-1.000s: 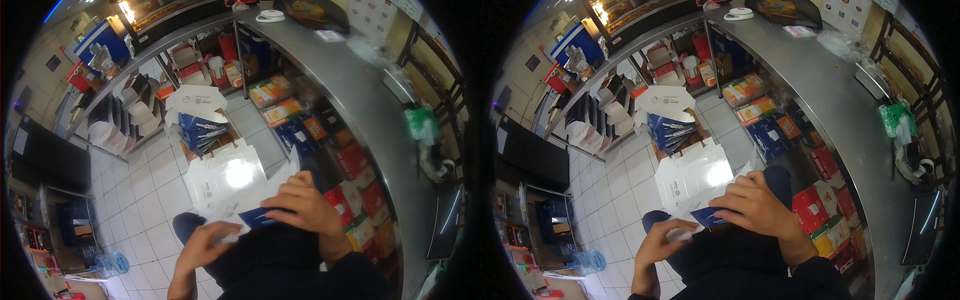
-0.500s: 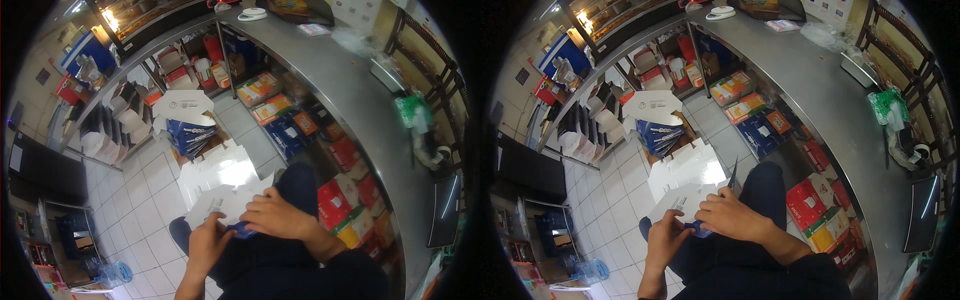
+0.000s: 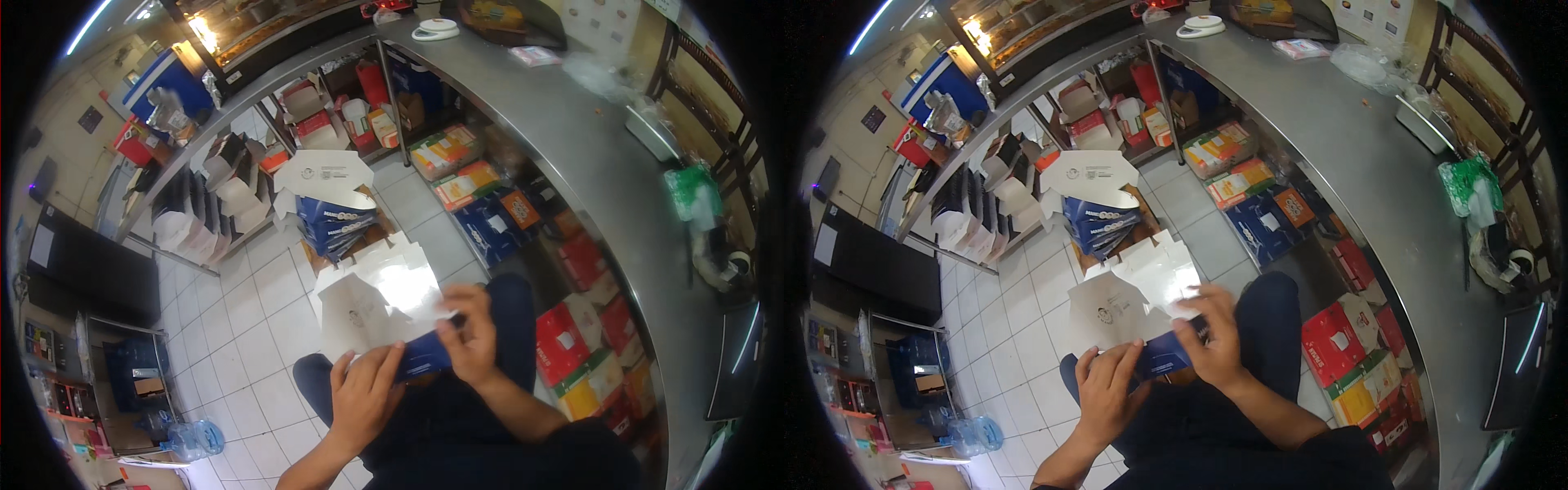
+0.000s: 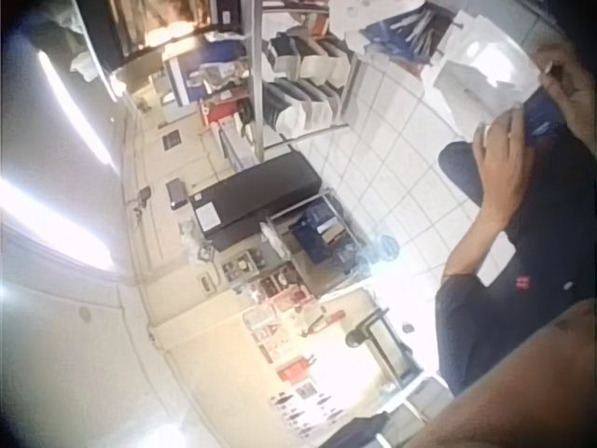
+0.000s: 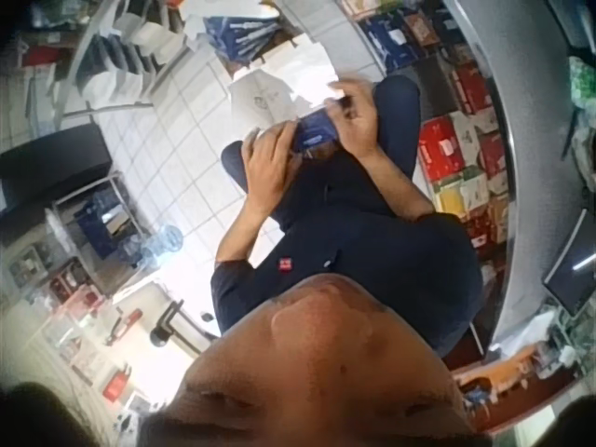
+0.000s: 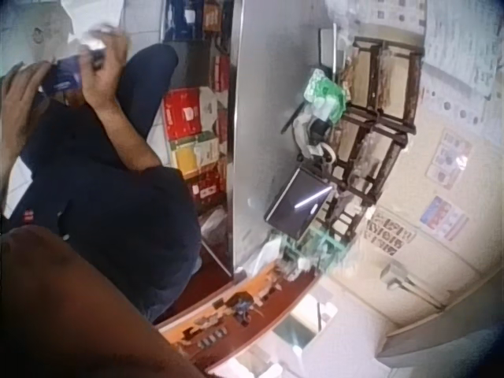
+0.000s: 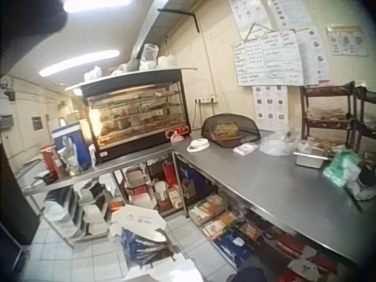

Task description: Assemble and stack food packaging boxes.

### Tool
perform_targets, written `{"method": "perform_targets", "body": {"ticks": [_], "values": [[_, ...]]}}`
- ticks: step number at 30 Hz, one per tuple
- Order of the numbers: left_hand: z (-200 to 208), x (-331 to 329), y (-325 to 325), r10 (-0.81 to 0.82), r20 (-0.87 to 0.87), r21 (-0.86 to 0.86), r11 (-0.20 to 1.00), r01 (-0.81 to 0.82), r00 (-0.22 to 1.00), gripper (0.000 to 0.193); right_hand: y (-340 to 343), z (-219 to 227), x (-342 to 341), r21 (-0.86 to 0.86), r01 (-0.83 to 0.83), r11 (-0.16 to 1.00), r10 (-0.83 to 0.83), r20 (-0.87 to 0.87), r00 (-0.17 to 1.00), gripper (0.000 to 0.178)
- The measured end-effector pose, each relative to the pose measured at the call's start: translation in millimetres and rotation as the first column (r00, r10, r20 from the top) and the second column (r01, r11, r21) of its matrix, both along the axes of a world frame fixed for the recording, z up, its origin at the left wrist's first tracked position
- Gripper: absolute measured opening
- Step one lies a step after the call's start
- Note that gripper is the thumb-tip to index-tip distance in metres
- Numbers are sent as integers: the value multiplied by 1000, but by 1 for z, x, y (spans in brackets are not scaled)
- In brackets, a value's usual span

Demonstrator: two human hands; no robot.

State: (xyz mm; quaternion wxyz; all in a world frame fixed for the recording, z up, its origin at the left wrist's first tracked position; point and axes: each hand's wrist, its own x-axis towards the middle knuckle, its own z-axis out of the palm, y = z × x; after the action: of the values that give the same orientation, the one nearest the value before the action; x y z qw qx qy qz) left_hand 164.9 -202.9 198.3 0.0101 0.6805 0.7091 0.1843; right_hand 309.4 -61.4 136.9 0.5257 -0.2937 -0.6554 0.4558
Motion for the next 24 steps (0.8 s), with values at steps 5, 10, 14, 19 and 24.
{"method": "perform_targets", "body": {"ticks": [5, 10, 14, 19, 24], "values": [[-20, -4, -8, -95, -256, 54, 992, 113, 962, 73, 27, -54, 5, -879, -464, 110, -270, -475, 837, 51], [-40, -8, -14, 291, 844, -336, 942, 21, 450, 95, -3, -61, 7, -711, -237, 662, -66, -371, 926, 46], [-52, -17, -6, -28, 610, -73, 993, -91, -792, 77, -4, -28, 12, 35, -590, 807, 589, 40, 807, 55], [-49, -13, 4, -28, 729, -321, 869, -378, -684, 42, -11, -4, 1, 253, -571, 781, 548, 160, 821, 48], [-47, 7, 18, -169, 774, -213, 838, -502, -610, 25, -30, -12, -11, -164, -417, 894, 359, -293, 886, 40]]}}
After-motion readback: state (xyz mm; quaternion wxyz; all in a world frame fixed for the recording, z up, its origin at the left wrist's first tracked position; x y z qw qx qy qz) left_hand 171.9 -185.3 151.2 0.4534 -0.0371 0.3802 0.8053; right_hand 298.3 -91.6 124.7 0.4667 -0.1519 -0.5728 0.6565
